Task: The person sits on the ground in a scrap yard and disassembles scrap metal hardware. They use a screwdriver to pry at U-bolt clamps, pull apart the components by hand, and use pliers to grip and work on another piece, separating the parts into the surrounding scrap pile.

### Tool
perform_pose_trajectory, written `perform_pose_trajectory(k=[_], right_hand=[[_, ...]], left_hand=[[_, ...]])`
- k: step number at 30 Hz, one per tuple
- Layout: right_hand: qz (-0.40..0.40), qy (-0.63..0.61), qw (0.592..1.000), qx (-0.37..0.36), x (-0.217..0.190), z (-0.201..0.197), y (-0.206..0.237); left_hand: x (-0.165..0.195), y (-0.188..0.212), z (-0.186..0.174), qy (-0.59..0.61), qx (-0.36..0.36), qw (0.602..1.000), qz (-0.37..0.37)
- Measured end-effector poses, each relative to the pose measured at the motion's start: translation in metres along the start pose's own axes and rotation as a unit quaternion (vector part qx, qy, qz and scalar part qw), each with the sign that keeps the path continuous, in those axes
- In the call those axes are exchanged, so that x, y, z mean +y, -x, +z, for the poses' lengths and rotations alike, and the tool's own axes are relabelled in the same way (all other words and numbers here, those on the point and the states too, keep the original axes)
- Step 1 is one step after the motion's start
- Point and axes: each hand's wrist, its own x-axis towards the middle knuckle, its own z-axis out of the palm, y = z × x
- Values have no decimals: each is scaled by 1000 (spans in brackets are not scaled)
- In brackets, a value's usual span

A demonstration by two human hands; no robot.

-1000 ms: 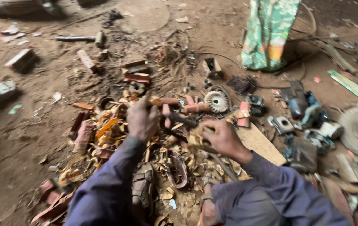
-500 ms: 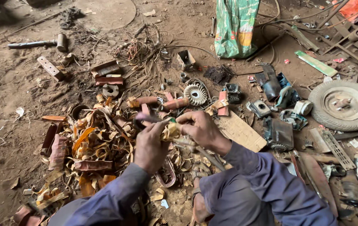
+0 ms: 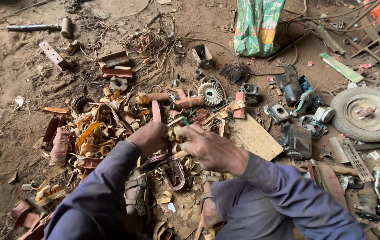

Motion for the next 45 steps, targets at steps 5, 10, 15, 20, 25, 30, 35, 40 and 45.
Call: perform_pose_trajectory(k=[5,10,15,20,25,30,35,40,45], right_hand=[[1,-134,991,15,-5,-15,-14],[200,-179,959,-91,-5,-12,-13],[47,-158,986,16,3,-6,-3],[284,-178,936,-112,21,1,3],[413,-269,870,10,38,-2,12],[447,-446,768,104,42,6,12],[402,-489,763,130,36,15,5],[409,-406,809,112,32,3,3],[248,-70,965,39,33,-10,6]], left_hand=[[-34,-15,23,145,-161,976,33],[-48,-23,27,212,-201,949,118],[-45,-12,23,515,-212,820,133],[-40,-9,6,375,-26,926,-32],[-29,14,-22,311,352,879,-80],[25,25,27,253,329,907,64],[56,13,68,113,438,876,167],[53,16,54,97,436,885,133],[49,26,36,41,371,917,138]])
